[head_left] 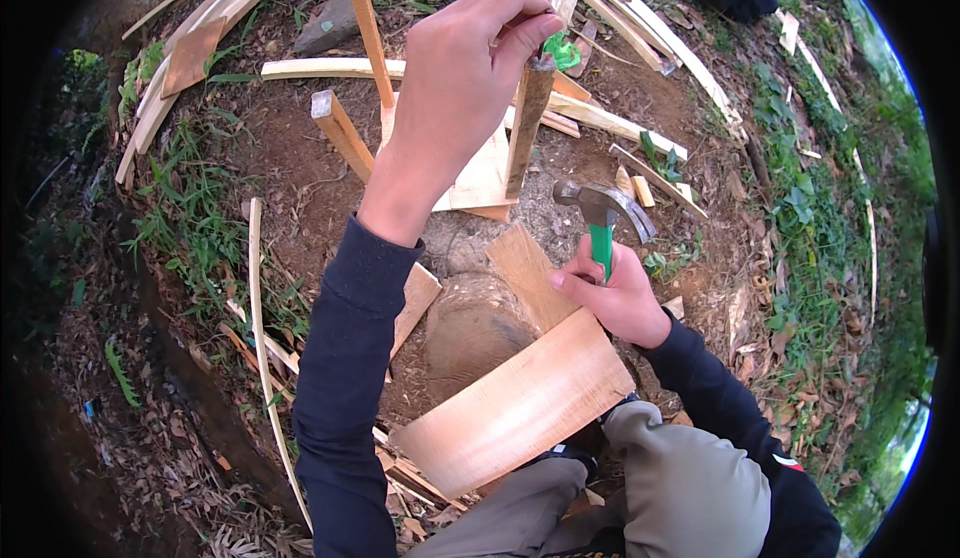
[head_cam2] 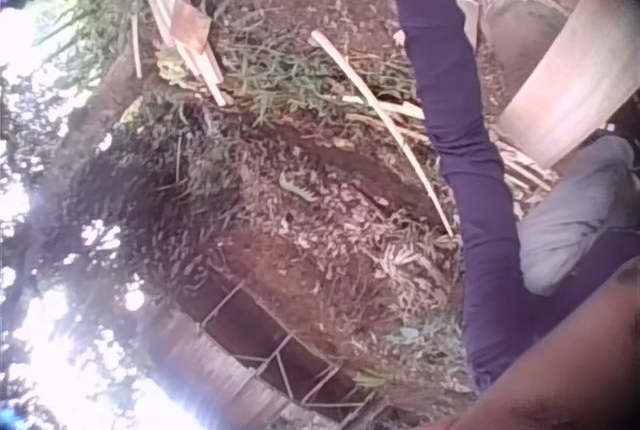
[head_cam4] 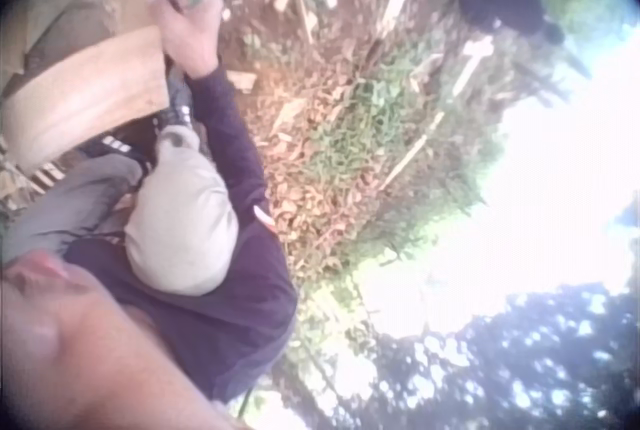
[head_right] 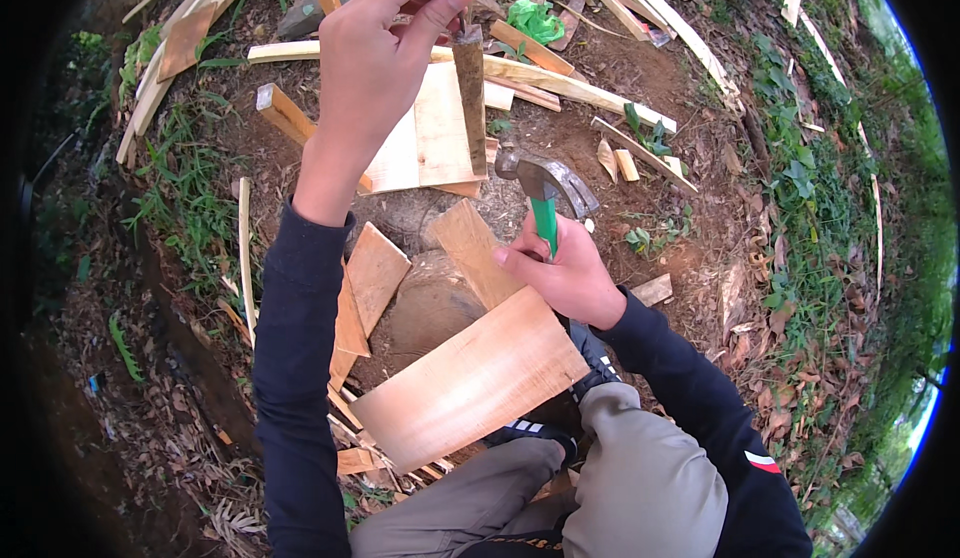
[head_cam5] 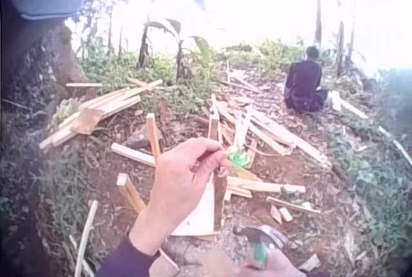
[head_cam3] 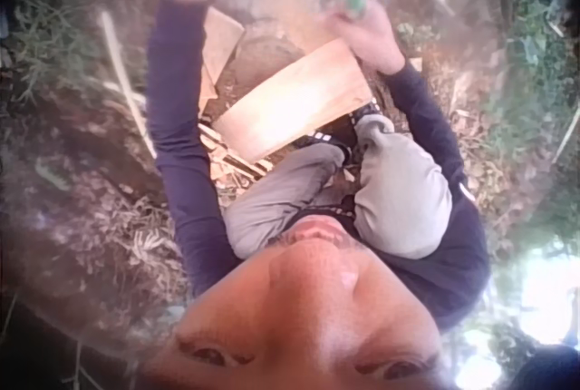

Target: The person hammers nails into wooden planks using a hammer, repeatedly positioning and striking nails to secure the pieces. The person also picks up and places wooden planks on a log and nearby ground.

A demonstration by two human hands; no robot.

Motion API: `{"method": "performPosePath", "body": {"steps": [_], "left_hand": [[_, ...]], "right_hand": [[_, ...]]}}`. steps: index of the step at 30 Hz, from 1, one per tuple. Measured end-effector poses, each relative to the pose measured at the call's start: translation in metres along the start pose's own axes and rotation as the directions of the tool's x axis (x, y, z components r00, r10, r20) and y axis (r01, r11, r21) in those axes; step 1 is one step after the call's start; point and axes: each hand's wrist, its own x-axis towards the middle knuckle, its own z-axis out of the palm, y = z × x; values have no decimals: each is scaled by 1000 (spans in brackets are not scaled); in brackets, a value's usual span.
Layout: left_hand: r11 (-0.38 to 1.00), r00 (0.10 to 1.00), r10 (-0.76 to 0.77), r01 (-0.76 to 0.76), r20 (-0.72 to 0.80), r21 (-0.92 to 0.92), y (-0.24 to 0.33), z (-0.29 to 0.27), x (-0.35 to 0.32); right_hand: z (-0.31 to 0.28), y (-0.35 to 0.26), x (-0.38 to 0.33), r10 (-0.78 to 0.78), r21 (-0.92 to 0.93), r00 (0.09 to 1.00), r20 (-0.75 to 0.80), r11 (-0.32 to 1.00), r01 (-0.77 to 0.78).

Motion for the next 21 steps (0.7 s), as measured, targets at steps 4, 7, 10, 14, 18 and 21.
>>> {"method": "performPosePath", "body": {"steps": [4, 7, 10, 14, 18, 21], "left_hand": [[1000, 1000, -7, 8, 23, -12, -1, -4, 1], [999, 999, -20, 21, 25, -31, -1, -4, 3], [996, 996, -66, 69, 57, -52, 1, -5, 2], [996, 997, -50, 54, 64, -73, -2, -6, 2], [981, 984, -149, 159, 95, -109, -4, 0, 0], [977, 967, -195, 206, 166, -54, -7, -1, -1]], "right_hand": [[-12, -23, -2, 1, -39, 1000, -18, 999, -2], [-20, -46, -2, -14, -59, 998, -56, 998, 11], [-25, -66, -3, -77, -82, 991, -111, 994, 68], [-30, -89, 2, -122, -57, 980, -159, 992, 114], [-34, -124, 9, -180, 64, 962, -207, 978, 197], [-37, -141, 22, -243, 82, 937, -250, 959, 270]]}}
